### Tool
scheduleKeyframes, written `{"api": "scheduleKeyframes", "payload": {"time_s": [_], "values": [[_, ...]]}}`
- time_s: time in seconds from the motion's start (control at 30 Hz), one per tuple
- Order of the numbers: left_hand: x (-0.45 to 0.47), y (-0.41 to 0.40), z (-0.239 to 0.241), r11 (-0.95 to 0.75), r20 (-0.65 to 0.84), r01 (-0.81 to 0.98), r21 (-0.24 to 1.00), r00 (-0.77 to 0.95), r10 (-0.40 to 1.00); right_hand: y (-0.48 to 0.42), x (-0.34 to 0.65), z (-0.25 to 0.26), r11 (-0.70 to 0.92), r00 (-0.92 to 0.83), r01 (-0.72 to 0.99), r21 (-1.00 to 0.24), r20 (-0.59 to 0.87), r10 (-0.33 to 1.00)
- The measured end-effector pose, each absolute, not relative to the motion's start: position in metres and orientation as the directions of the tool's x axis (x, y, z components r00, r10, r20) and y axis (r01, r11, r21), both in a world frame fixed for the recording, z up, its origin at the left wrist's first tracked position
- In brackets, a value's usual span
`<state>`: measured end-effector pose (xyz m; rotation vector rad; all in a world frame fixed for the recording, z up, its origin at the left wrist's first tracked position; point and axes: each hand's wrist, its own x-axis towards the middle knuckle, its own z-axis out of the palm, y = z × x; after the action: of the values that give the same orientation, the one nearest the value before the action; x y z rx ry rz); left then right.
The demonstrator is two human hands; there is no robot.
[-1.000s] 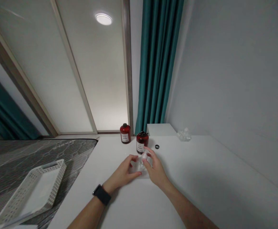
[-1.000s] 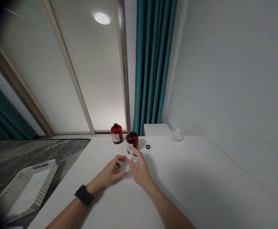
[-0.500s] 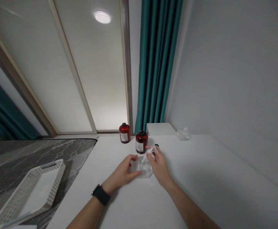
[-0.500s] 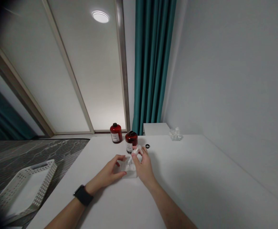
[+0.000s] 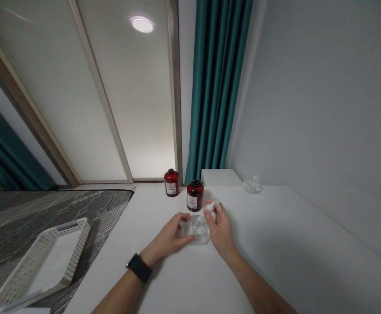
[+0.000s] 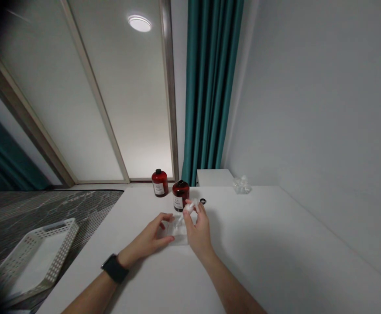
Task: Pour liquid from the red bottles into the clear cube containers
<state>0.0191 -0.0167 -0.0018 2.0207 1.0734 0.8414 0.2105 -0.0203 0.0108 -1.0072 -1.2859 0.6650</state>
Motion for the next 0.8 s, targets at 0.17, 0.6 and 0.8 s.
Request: {"api": "scheduleKeyframes", "payload": {"time_s": [0.17, 0.6, 0.8], "values": [[0.0186, -0.0161, -0.0025, -0.440, 0.238, 0.409, 0.799, 0.457, 0.857, -0.0189, 0.2126, 0.0099, 0.368, 0.221, 0.014, -0.930, 0.362, 0.906], [0.0198, -0.0178, 0.0013, -0.424, 0.223, 0.423, 0.801, 0.447, 0.866, -0.0176, 0.2123, 0.0101, 0.236, 0.230, -0.171, -0.957, 0.195, 0.954], [0.0195, -0.0175, 0.0007, -0.424, 0.218, 0.428, 0.798, 0.452, 0.865, -0.0186, 0.2106, 0.0099, 0.245, 0.214, -0.147, -0.958, 0.211, 0.954]]}}
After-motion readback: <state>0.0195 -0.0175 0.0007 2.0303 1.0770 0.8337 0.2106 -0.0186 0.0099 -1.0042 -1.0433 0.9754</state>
